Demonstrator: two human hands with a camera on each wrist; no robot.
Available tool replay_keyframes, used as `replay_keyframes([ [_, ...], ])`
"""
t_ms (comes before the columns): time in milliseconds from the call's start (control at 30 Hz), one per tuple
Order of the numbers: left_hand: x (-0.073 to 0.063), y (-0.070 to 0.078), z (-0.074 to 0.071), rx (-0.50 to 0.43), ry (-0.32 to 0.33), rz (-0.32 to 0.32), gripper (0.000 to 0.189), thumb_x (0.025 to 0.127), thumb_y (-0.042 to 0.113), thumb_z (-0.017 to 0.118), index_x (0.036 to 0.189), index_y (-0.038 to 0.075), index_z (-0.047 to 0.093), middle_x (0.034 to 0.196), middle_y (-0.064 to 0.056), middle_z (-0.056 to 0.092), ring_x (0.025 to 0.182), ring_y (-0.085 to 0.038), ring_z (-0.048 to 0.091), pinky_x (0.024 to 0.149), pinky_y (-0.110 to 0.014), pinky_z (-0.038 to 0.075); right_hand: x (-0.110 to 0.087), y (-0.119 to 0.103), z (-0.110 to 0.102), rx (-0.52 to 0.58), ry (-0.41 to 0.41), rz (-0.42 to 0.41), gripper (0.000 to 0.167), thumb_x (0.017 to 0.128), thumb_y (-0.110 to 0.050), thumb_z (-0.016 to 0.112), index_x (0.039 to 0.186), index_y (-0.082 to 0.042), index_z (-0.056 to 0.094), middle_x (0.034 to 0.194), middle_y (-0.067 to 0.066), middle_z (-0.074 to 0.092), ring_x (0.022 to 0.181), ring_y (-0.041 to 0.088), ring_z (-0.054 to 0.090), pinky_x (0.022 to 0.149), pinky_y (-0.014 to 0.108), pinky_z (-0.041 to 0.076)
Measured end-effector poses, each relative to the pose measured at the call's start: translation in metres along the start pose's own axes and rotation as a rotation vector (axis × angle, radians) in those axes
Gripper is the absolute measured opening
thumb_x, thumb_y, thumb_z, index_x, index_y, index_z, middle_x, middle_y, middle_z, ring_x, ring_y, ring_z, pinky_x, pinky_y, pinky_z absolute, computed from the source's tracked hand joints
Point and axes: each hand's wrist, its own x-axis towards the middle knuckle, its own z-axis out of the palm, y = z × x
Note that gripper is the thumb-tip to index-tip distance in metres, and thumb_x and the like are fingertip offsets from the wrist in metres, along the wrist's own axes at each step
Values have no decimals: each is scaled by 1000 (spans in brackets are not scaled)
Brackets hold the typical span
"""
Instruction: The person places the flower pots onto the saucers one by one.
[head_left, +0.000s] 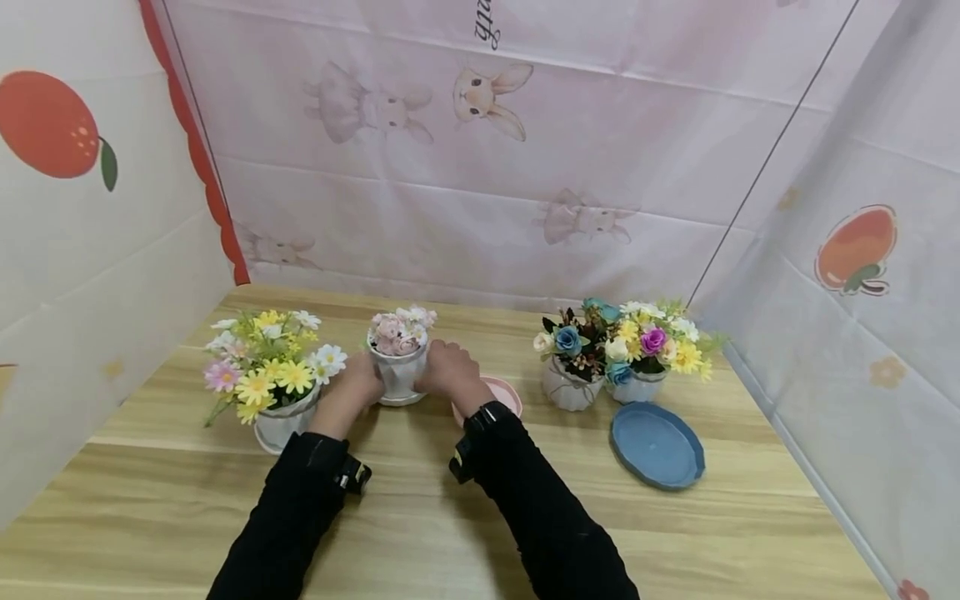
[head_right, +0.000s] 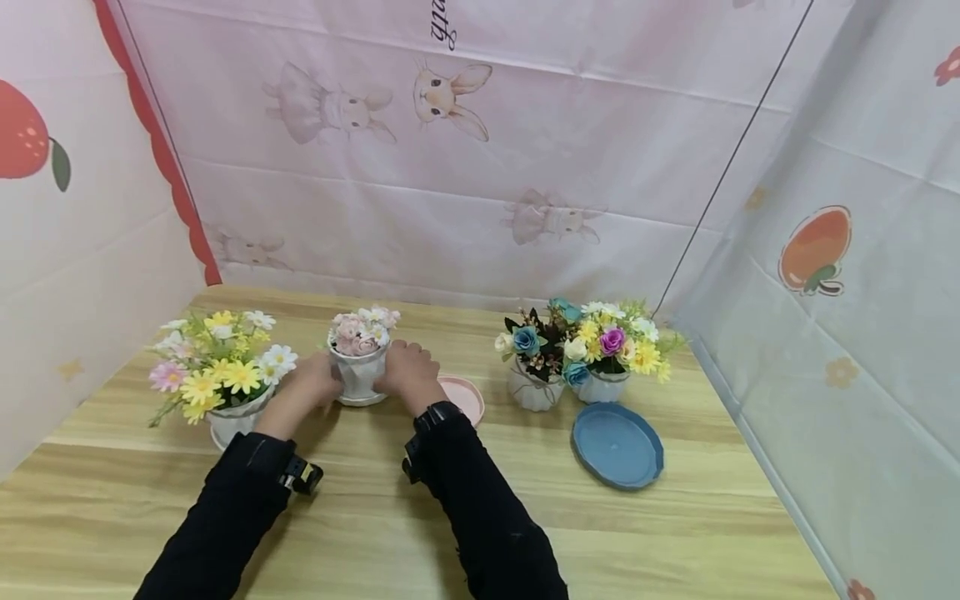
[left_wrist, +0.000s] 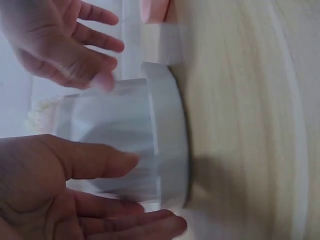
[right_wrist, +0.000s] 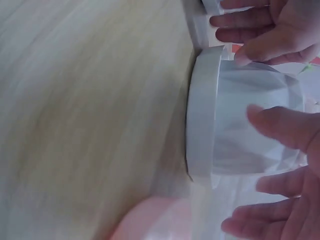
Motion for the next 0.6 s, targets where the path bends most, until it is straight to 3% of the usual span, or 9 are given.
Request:
replay_keyframes([
  [67,-4,2,-3,6,-22,11,14,84,1,50,96,-6,54,84,-19,55,61,-25,55,49,-31,44,-4,0,-3,-48,-7,12,55,77,-39,74,117,-6,55,110,11,55,102,30,52,81,46,44],
  [200,-10,5,-10,53,-48,44,14,82,2,51,92,-5,56,83,-16,52,70,-26,51,54,-31,42,-10,1,-7,-82,-15,3,39,77,-36,75,102,-9,61,99,9,58,95,29,54,78,49,45],
  [367,-19,8,-15,45,-100,62,26,80,3,55,102,-9,55,90,-18,53,75,-27,51,59,-32,43,-14,4,-8,-64,-16,0,33,77,-35,74,95,-10,60,92,7,57,88,27,55,73,46,46],
  [500,-28,9,-14,41,-90,70,41,79,6,59,116,-11,50,102,-23,55,86,-31,54,68,-39,47,-17,8,-8,-54,-6,13,33,76,-33,74,95,-10,59,93,8,57,89,28,54,74,47,45],
  [600,-34,11,-12,75,-52,70,45,78,10,63,117,-9,51,104,-23,57,90,-35,56,72,-45,48,-20,12,-6,-81,-2,18,37,76,-34,73,99,-10,58,97,10,56,94,29,54,78,48,44],
])
